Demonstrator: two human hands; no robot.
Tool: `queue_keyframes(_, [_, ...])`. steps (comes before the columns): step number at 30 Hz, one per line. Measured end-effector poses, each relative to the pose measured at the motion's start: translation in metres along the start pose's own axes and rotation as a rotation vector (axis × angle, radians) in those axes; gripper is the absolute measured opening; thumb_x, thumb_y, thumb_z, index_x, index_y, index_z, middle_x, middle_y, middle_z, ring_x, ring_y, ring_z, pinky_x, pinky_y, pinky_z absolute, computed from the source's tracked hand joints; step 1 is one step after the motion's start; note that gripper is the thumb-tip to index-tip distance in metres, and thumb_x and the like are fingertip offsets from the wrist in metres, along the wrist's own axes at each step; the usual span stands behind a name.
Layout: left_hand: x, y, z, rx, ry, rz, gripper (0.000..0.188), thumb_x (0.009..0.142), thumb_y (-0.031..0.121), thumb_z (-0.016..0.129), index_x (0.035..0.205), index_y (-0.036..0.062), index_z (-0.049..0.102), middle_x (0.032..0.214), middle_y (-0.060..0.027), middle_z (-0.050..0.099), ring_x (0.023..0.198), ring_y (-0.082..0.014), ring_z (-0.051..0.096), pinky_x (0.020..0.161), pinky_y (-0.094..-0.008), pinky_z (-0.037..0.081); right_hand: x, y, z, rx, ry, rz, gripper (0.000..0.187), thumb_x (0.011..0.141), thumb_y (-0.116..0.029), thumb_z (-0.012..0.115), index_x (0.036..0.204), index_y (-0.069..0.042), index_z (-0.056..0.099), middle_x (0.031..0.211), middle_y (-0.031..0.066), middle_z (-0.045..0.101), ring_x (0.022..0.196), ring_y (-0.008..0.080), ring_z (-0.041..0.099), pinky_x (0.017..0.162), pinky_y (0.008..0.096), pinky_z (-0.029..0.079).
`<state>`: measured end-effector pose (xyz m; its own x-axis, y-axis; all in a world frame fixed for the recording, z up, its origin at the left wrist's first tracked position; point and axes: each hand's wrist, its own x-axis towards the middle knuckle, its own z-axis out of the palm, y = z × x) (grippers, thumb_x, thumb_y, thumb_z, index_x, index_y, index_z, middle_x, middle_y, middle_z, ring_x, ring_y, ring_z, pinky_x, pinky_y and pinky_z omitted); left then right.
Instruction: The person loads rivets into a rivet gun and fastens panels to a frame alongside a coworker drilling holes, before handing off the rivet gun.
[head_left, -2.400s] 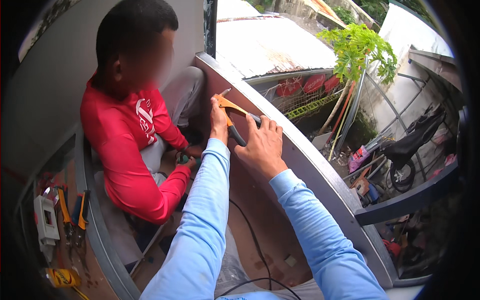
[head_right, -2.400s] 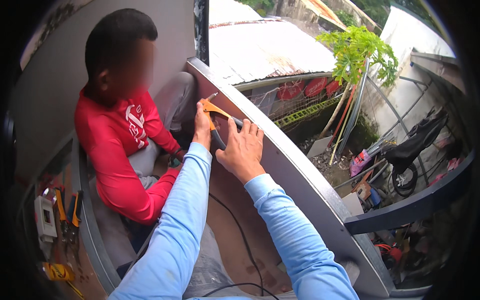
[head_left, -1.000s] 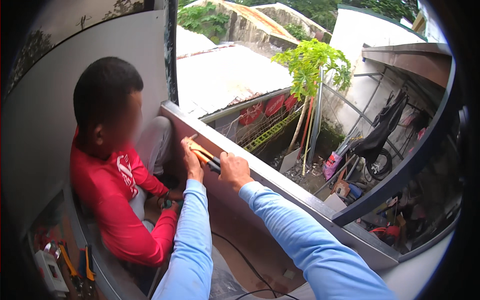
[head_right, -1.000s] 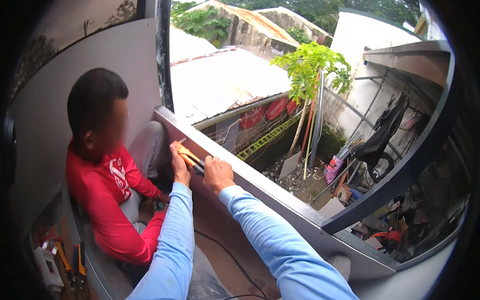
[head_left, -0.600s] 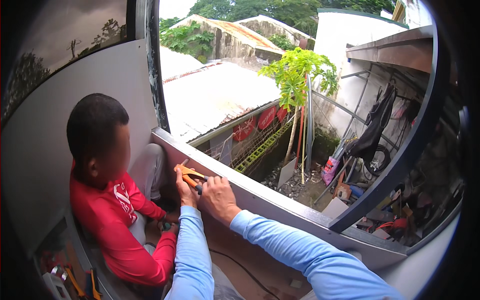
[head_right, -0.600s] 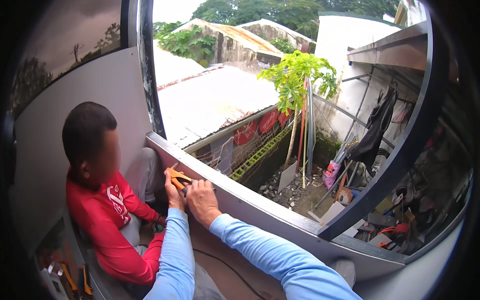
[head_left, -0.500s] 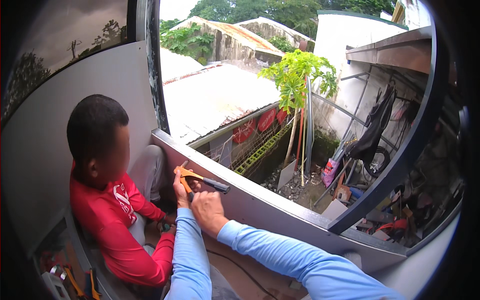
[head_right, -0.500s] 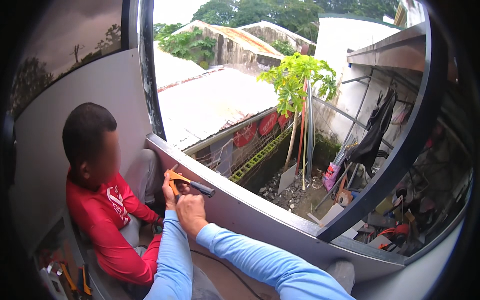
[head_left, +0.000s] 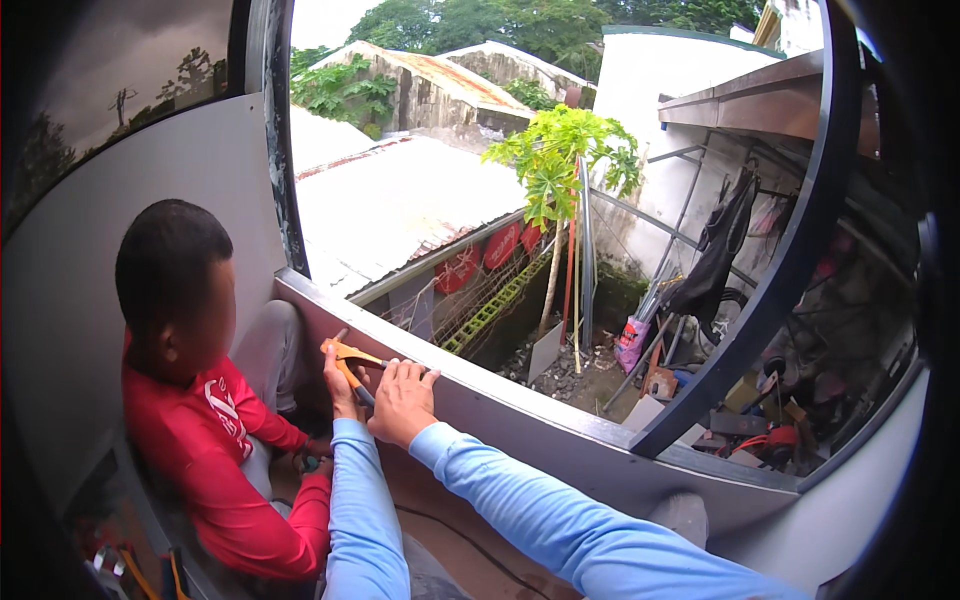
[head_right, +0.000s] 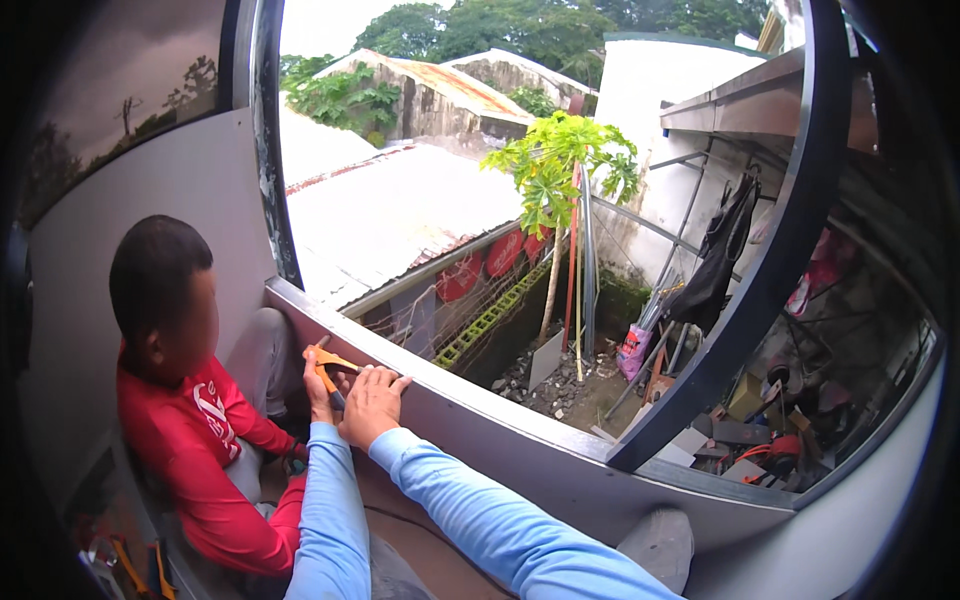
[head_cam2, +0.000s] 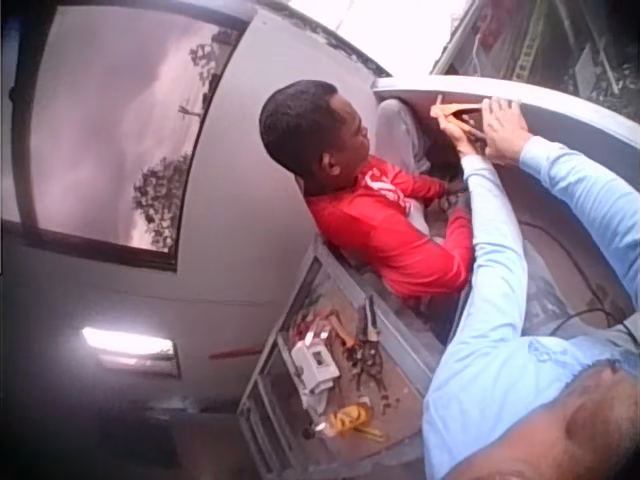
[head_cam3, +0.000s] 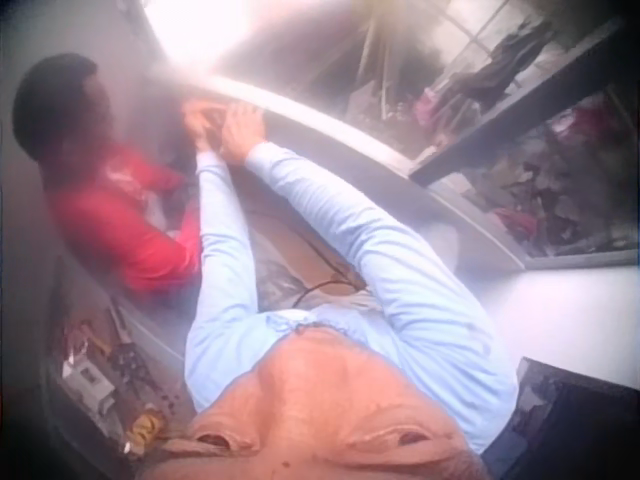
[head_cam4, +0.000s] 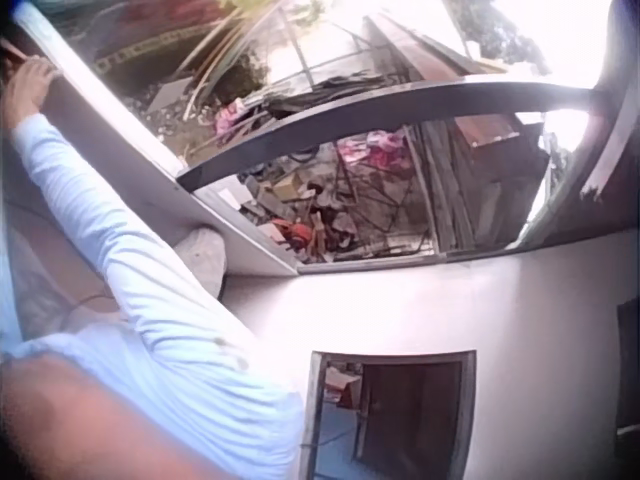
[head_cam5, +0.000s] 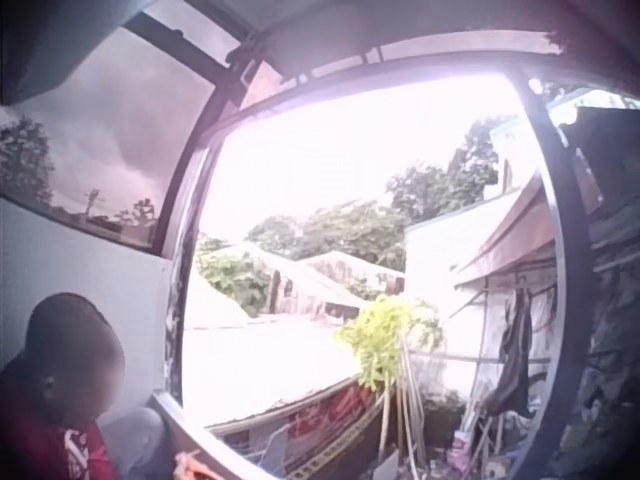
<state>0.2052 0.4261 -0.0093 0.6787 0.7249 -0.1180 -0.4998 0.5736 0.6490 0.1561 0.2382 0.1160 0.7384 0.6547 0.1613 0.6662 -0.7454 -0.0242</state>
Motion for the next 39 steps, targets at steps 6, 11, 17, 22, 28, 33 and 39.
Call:
queue_keyframes(6, [-0.002,-0.004,-0.003,0.038,0.053,-0.032,0.048,0.109,0.062,0.046,0.112,0.0184,0.066,0.078,0.0029,0.062,0.047,-0.0086,0.05,0.04,-0.0253,0.039,0.016,-0.003,0.014,-0.089,0.159,0.056,0.098,0.081,-0.044,0.076,0.154,0.013,0.044,0.14,0.0274,0.057,0.132,0.0418,0.053,0.119,0.0668,0.033])
queue_keyframes(11, [-0.016,-0.009,0.013,-0.044,0.05,0.105,0.055,0.11,0.065,0.044,0.129,0.0187,0.066,0.088,0.0035,0.065,0.054,-0.0065,0.054,0.043,-0.0228,0.038,0.037,0.016,0.009,-0.049,0.057,-0.029,0.074,0.077,-0.043,0.082,0.129,0.006,0.063,0.122,0.0219,0.064,0.117,0.0353,0.061,0.101,0.0488,0.049])
queue_keyframes(17, [-0.025,-0.057,0.047,-0.445,0.145,0.151,0.05,0.113,0.056,0.043,0.132,0.0158,0.066,0.099,0.0003,0.063,0.087,-0.0187,0.059,0.085,-0.0367,0.05,0.062,0.056,0.03,0.068,0.059,-0.148,0.049,0.079,-0.027,0.085,0.116,-0.002,0.064,0.111,0.0221,0.072,0.102,0.038,0.076,0.086,0.0459,0.061])
queue_keyframes(22, [0.025,-0.093,-0.032,-0.672,-0.87,0.18,0.041,0.113,0.044,0.051,0.139,0.0131,0.06,0.123,-0.0054,0.065,0.117,-0.019,0.061,0.111,-0.0318,0.045,0.05,0.025,0.017,0.157,0.061,-0.336,0.049,0.077,-0.02,0.086,0.117,-0.004,0.064,0.107,0.0225,0.074,0.099,0.0399,0.078,0.084,0.0484,0.063])
queue_keyframes(28, [-0.004,-0.089,-0.007,-0.74,-0.544,0.016,0.053,0.111,0.063,0.042,0.109,0.014,0.062,0.09,-0.0032,0.057,0.083,-0.0198,0.055,0.081,-0.0359,0.049,0.034,0.03,0.035,-0.185,0.491,-0.539,0.029,0.096,-0.025,0.06,0.118,-0.005,0.066,0.111,0.0137,0.068,0.098,0.025,0.066,0.079,0.043,0.052])
queue_keyframes(33, [-0.028,-0.091,-0.01,-0.709,-0.474,-0.076,0.054,0.11,0.064,0.043,0.11,0.0132,0.062,0.092,-0.0041,0.058,0.084,-0.0206,0.056,0.082,-0.0361,0.05,0.007,-0.03,0.029,-0.216,0.222,-0.308,0.019,0.099,-0.016,0.059,0.106,-0.009,0.076,0.094,0.0067,0.074,0.089,0.0221,0.073,0.074,0.039,0.053])
queue_keyframes(39, [-0.035,-0.132,0.089,-0.739,-0.612,-0.234,0.056,0.109,0.065,0.044,0.111,0.0123,0.062,0.093,-0.0051,0.058,0.085,-0.0215,0.056,0.083,-0.0364,0.05,0.075,0.05,0.074,-0.187,0.363,-0.067,0.047,0.097,-0.026,0.062,0.13,0.007,0.068,0.132,0.0241,0.06,0.134,0.0352,0.052,0.106,0.0556,0.042])
